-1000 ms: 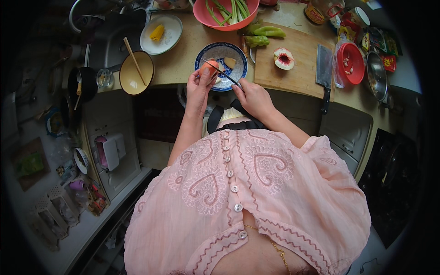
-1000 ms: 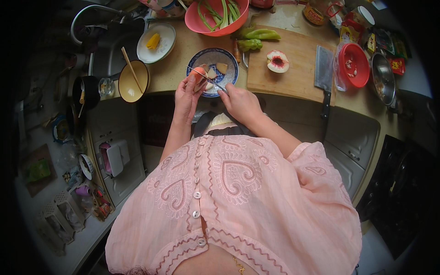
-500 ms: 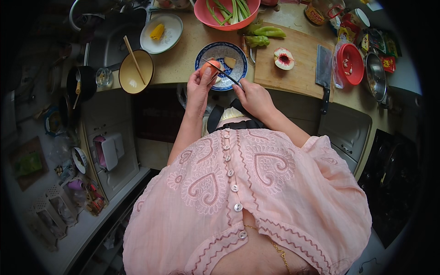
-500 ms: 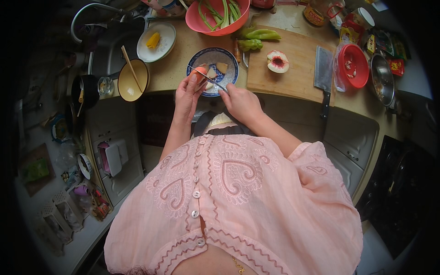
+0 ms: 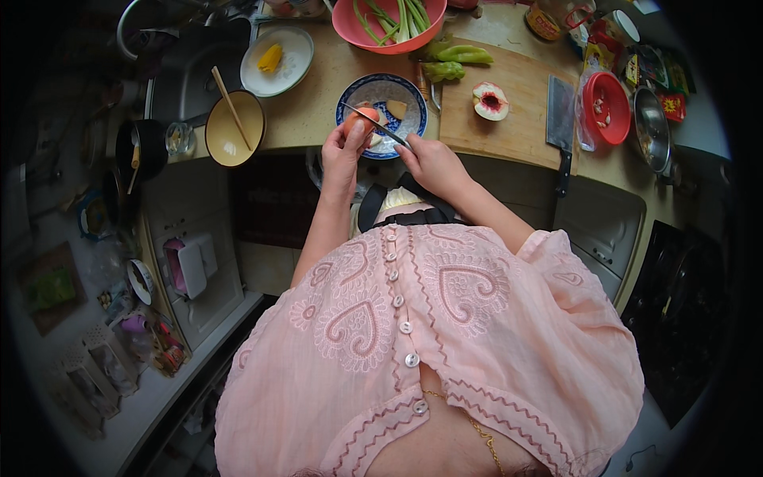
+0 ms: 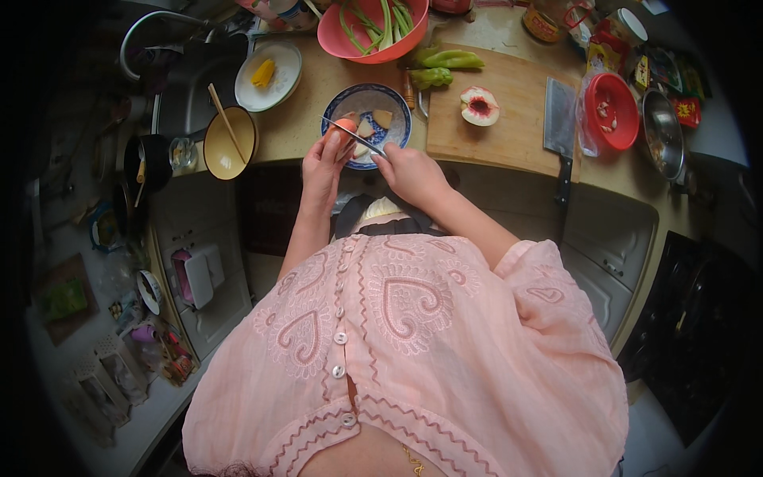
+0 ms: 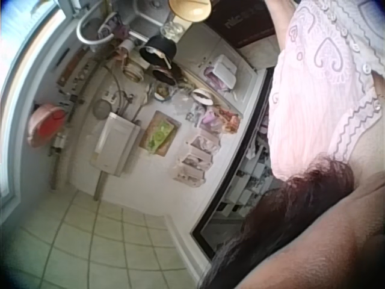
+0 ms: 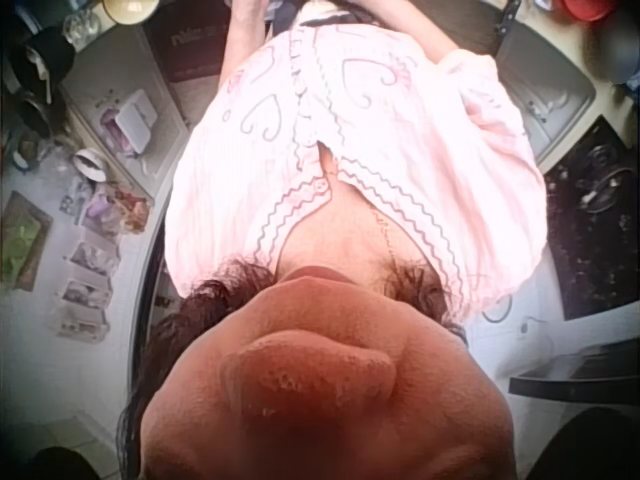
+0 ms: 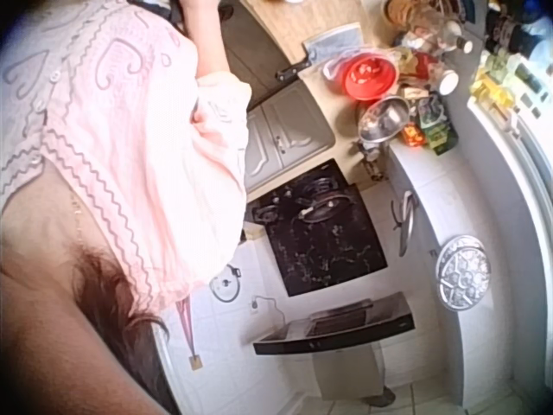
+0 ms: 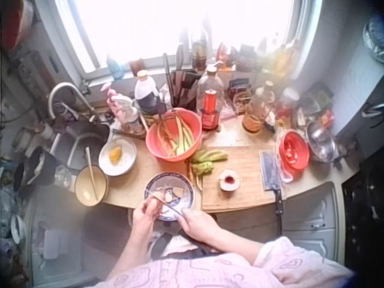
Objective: The person holds a peach in their left hand and uses a small knife in their right hand to cut the fruit into slices. The slices are placed into a small blue and white patterned bowl held in the left hand. The person continues to slice the peach and arrange the pieces in the bowl.
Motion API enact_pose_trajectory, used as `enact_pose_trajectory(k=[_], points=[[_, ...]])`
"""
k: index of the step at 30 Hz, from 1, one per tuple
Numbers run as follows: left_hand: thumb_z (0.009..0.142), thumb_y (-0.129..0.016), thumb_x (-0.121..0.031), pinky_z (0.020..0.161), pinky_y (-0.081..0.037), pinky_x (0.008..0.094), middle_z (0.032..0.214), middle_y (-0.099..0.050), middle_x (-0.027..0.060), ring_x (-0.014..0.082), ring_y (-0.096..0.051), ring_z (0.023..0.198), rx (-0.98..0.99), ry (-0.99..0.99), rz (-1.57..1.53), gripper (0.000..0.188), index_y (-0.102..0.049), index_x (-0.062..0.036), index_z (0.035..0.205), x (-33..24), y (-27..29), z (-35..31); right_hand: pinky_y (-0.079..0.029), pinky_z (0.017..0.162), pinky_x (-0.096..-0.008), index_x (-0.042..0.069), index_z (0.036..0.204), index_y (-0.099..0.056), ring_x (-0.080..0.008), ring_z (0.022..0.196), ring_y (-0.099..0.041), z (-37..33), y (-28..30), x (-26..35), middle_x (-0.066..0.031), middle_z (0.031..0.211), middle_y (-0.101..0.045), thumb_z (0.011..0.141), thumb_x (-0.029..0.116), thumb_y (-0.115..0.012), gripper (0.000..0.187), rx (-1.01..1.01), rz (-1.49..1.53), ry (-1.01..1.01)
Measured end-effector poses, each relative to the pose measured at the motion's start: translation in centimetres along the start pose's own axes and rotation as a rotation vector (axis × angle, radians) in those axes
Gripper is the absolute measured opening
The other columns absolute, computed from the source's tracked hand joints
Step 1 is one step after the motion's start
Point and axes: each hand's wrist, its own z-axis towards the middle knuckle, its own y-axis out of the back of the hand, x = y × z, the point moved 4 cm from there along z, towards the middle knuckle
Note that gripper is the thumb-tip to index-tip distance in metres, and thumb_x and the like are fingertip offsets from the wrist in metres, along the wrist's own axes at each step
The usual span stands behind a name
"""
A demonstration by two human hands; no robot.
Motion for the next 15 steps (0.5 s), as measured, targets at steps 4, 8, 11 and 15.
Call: enact_pose_trajectory(k=[4, 8, 11, 15], points=[[0.086, -0.069, -0.025, 0.083, -0.051, 0.0254, 0.108, -0.059, 0.0103, 0.0145, -0.062, 0.093, 0.066, 0.004, -0.047, 0.048, -0.05, 0.0041, 0.118, -0.1, -0.5, -0.4, -0.044, 0.059, -0.0497, 0.002, 0.082, -0.049, -0.0424, 0.068, -0.058, -0.1, -1.0, -0.6, -0.0221, 0.069, -0.059, 0.094, 0.03, -0.051, 0.03, 0.076, 0.086, -0.035], [0.086, -0.069, -0.024, 0.082, -0.052, 0.0244, 0.107, -0.06, 0.0103, 0.014, -0.062, 0.092, 0.013, 0.017, -0.057, 0.047, -0.05, 0.004, 0.118, 0.3, -0.5, -0.3, -0.047, 0.058, -0.0505, 0.003, 0.084, -0.051, -0.0412, 0.066, -0.06, 0.0, 0.1, 0.6, -0.0206, 0.067, -0.061, 0.092, 0.031, -0.053, 0.029, -0.006, -0.11, -0.073], [0.088, -0.067, -0.028, 0.084, -0.05, 0.0284, 0.11, -0.061, 0.0107, 0.0166, -0.061, 0.097, -0.017, -0.013, -0.013, 0.045, -0.053, 0.0022, 0.118, 0.4, -0.6, 0.0, -0.048, 0.054, -0.0481, 0.003, 0.084, -0.051, -0.0395, 0.062, -0.061, 0.1, 0.5, 1.1, -0.0186, 0.065, -0.061, 0.092, 0.032, -0.052, 0.03, -0.059, -0.21, -0.032], [0.084, -0.071, -0.026, 0.076, -0.052, 0.0225, 0.102, -0.061, 0.0088, 0.0126, -0.062, 0.088, -0.055, 0.009, -0.037, 0.046, -0.053, 0.0039, 0.114, 0.3, -0.7, 0.0, -0.049, 0.052, -0.0458, 0.004, 0.084, -0.05, -0.0373, 0.06, -0.062, 0.2, 0.4, 1.2, -0.0168, 0.064, -0.061, 0.092, 0.033, -0.052, 0.03, -0.072, -0.272, -0.014]])
